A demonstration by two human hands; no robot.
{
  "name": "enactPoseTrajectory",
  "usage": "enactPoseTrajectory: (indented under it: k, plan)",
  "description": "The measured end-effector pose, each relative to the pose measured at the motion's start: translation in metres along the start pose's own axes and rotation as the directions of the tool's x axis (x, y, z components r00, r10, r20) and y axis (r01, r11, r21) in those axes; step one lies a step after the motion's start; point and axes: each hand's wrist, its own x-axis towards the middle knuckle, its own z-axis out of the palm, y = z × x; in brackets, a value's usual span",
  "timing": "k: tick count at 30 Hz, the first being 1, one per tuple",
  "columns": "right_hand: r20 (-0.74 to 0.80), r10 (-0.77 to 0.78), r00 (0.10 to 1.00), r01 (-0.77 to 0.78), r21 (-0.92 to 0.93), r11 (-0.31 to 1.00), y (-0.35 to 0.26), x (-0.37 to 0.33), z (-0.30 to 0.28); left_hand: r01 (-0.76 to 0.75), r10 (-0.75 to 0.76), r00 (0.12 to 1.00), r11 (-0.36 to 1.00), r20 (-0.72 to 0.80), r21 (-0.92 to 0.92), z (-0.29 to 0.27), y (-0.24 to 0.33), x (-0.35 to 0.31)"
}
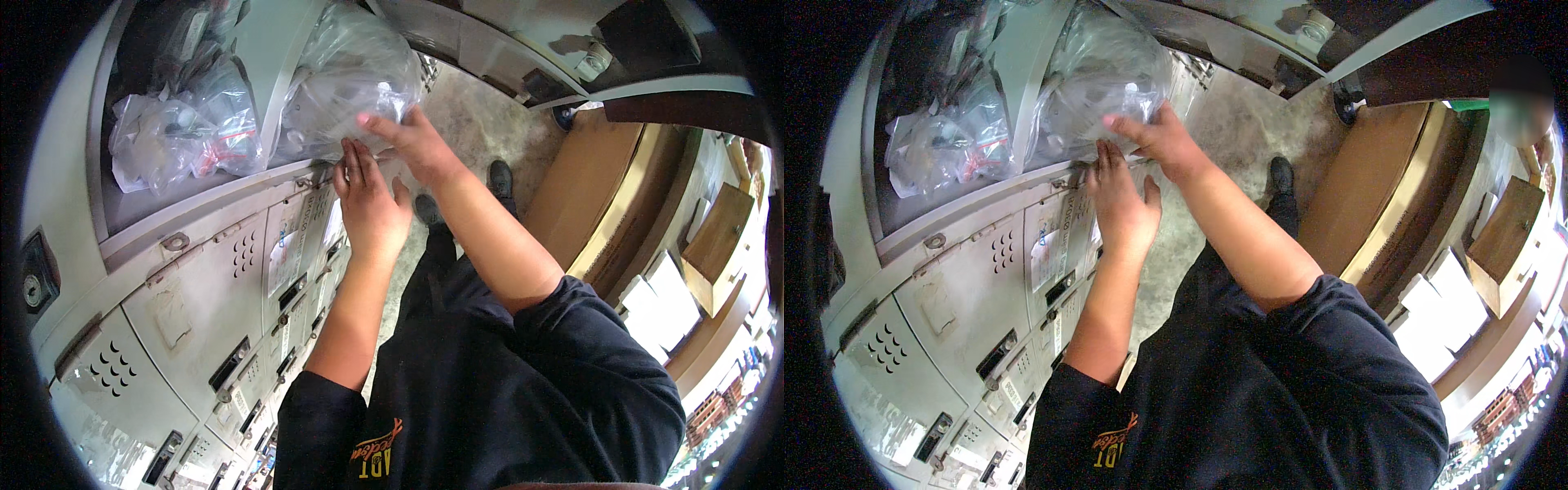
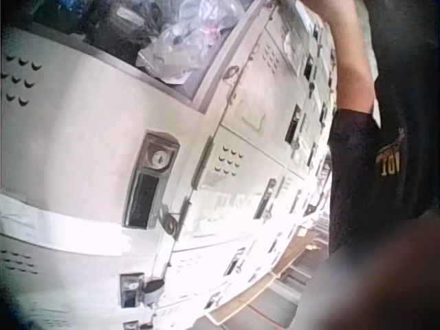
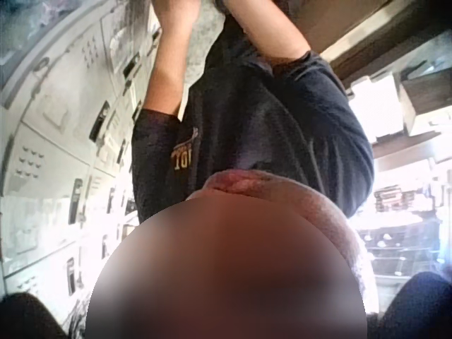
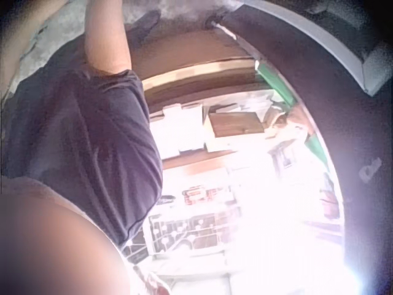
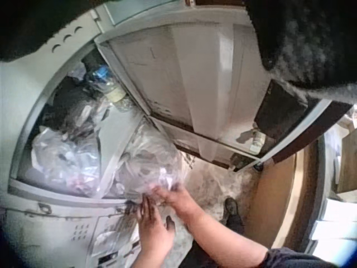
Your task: The person walks through a warehouse and opens several small metal lockers. They remove multiple plastic-wrapped packages from the lockers and place them on a nearby table.
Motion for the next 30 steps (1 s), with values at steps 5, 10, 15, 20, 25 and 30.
enactPoseTrajectory:
  k: [5,10,15,20,25,30]
  plan:
    - [-0.146,-0.045,0.988,0.051,0.037,0.998,-0.001,0.015,-0.001,-0.015,-0.002,0.995,0.984,-0.096,-0.175,0.003,-0.007,-0.010]
    - [-0.189,-0.069,0.980,0.068,-0.013,0.998,-0.001,0.021,-0.009,0.439,-0.567,0.812,0.434,0.139,-0.787,0.004,-0.015,-0.020]
    - [-0.021,-0.010,1.000,0.012,0.092,0.996,0.000,0.024,-0.028,0.447,-0.554,0.612,-0.348,0.565,-0.824,0.014,-0.024,0.009]
    - [0.166,0.052,0.985,-0.080,0.168,0.983,-0.002,0.023,-0.041,0.401,-0.475,0.654,-0.443,0.589,-0.802,0.035,-0.043,0.022]
    - [0.262,0.018,0.965,-0.086,0.250,0.964,0.004,0.028,-0.051,0.326,-0.523,0.667,-0.435,0.530,-0.839,0.054,-0.045,0.023]
    - [0.254,0.017,0.967,-0.085,0.260,0.962,0.007,0.027,-0.049,0.308,-0.492,0.723,-0.398,0.485,-0.864,0.055,-0.050,0.017]
